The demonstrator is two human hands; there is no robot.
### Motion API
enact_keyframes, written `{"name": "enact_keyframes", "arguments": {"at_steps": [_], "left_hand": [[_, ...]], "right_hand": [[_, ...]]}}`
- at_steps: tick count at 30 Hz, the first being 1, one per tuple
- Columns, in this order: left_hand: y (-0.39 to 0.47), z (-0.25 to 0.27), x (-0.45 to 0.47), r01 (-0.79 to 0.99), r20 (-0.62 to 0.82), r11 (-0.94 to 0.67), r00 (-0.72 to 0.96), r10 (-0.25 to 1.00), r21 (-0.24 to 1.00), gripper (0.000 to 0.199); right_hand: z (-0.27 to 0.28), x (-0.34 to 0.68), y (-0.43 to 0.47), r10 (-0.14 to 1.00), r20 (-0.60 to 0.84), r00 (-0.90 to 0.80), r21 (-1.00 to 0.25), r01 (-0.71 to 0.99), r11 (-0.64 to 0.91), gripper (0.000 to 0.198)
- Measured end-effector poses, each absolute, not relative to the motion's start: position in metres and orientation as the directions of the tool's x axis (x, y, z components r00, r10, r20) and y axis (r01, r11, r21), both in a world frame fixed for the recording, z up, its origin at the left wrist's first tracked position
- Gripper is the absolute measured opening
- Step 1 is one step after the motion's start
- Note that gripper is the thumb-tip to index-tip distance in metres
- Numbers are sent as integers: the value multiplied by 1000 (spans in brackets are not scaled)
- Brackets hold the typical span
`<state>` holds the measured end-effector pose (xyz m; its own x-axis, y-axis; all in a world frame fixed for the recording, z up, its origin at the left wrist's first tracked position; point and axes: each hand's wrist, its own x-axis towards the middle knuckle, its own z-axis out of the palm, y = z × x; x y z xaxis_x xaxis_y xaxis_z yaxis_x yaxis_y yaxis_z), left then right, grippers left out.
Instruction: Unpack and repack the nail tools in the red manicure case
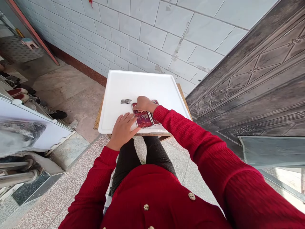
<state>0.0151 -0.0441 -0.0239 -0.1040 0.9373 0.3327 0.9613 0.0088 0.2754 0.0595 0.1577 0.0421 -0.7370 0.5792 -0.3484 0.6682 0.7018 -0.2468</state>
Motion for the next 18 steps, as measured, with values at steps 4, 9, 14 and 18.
{"name": "enact_keyframes", "arguments": {"at_steps": [4,9,14,18], "left_hand": [[-44,-23,16,960,332,10,-107,937,281,48],[-44,-23,16,960,319,13,-106,942,280,47],[-45,-21,16,960,313,6,-97,945,279,46],[-45,-20,16,964,327,4,-94,940,265,45]], "right_hand": [[43,64,157,608,-381,-697,-330,716,615,19],[48,65,158,621,-383,-684,-379,730,569,23],[53,64,161,615,-397,-681,-398,732,553,24],[56,63,163,610,-409,-679,-421,733,534,24]]}}
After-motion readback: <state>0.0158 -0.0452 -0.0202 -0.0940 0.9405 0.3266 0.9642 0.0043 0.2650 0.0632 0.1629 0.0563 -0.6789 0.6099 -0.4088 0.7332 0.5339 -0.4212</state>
